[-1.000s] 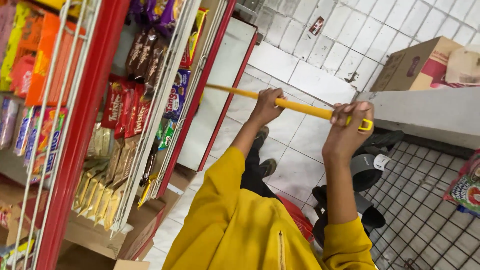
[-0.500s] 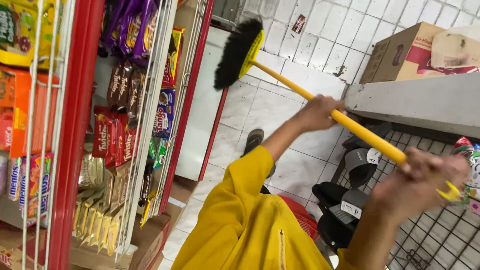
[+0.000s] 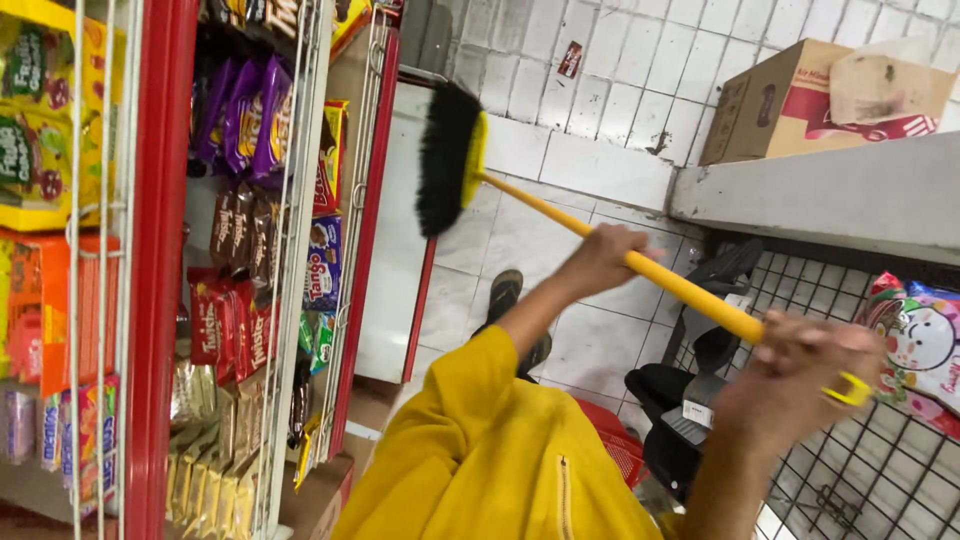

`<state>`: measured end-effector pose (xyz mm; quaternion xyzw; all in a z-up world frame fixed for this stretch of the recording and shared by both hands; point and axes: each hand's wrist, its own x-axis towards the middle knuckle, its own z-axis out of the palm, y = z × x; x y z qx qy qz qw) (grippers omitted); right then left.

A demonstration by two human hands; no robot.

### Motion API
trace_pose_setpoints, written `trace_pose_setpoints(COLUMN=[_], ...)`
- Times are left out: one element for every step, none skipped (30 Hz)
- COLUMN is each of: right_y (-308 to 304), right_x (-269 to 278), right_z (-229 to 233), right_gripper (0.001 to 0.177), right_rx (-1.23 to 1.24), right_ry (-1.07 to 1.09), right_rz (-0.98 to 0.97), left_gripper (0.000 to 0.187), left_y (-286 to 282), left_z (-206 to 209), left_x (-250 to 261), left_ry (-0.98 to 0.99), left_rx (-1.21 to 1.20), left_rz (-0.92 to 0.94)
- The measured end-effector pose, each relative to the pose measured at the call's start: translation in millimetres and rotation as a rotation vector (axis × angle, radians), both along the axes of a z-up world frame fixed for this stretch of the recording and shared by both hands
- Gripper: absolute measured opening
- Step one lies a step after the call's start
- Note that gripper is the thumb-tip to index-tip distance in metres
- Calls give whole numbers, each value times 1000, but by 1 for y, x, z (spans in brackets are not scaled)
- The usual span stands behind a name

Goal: The person sweeps the tiled floor of a small shop using a yellow broom. They move around various obstacles, including stacked cardboard boxes, a red shopping basket, and refrigerated display cases, sweeping debris from the aisles and corners.

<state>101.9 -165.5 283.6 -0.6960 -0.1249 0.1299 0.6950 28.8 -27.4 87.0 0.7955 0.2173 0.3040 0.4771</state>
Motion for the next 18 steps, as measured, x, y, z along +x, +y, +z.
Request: trace_pose_setpoints(right_y=[0,-4,-8,-14,-13,-10,-7,-7,-7,-5,-2,2,5,23,41,60,75,88], right_x=[3,6,10,12,0,-12,-22,-19,-15,-8,6,19,33,33,33,33,33,33], right_z=[10,15,19,22,41,60,79,80,80,80,62,43,23,3,-18,-40,-70,-100], right_gripper=[18,18,21,32,32,10,16,16,18,29,29,22,22,22,19,18,18,22], right_rx=[-58,-56,-94,-132,-131,-420,-713,-724,-674,-612,-615,-682,-742,-743,-407,-69,-66,-85], right_ry=[-91,-96,-168,-239,-242,-589,-920,-920,-861,-801,-804,-711,-617,-617,-318,-16,-14,66], right_rz=[-34,-37,8,53,49,130,227,222,245,270,267,128,-14,-15,28,79,81,50], left_gripper=[26,26,26,26,26,29,31,31,31,31,31,24,24,24,24,28,28,34], left_y=[-2,-1,-1,-1,-3,-3,-2,-6,-10,-11,-6,-1,4,2,-1,-2,2,2], left_z=[9,13,17,19,36,53,70,69,68,66,66,66,65,46,27,7,-31,-69], left_x=[12,22,31,40,42,43,45,45,46,49,40,30,19,14,9,3,4,4], left_ry=[-108,-113,-82,-49,-52,-81,-110,-114,-77,-41,-45,-47,-49,-49,180,411,414,394], left_rx=[-67,-65,-17,32,33,-54,-141,-148,-124,-93,-95,-169,-243,-244,-133,-16,-13,-120], left_rz=[-22,-26,-40,-54,-57,-81,-105,-113,-132,-147,-150,-132,-115,-117,-17,87,90,194])
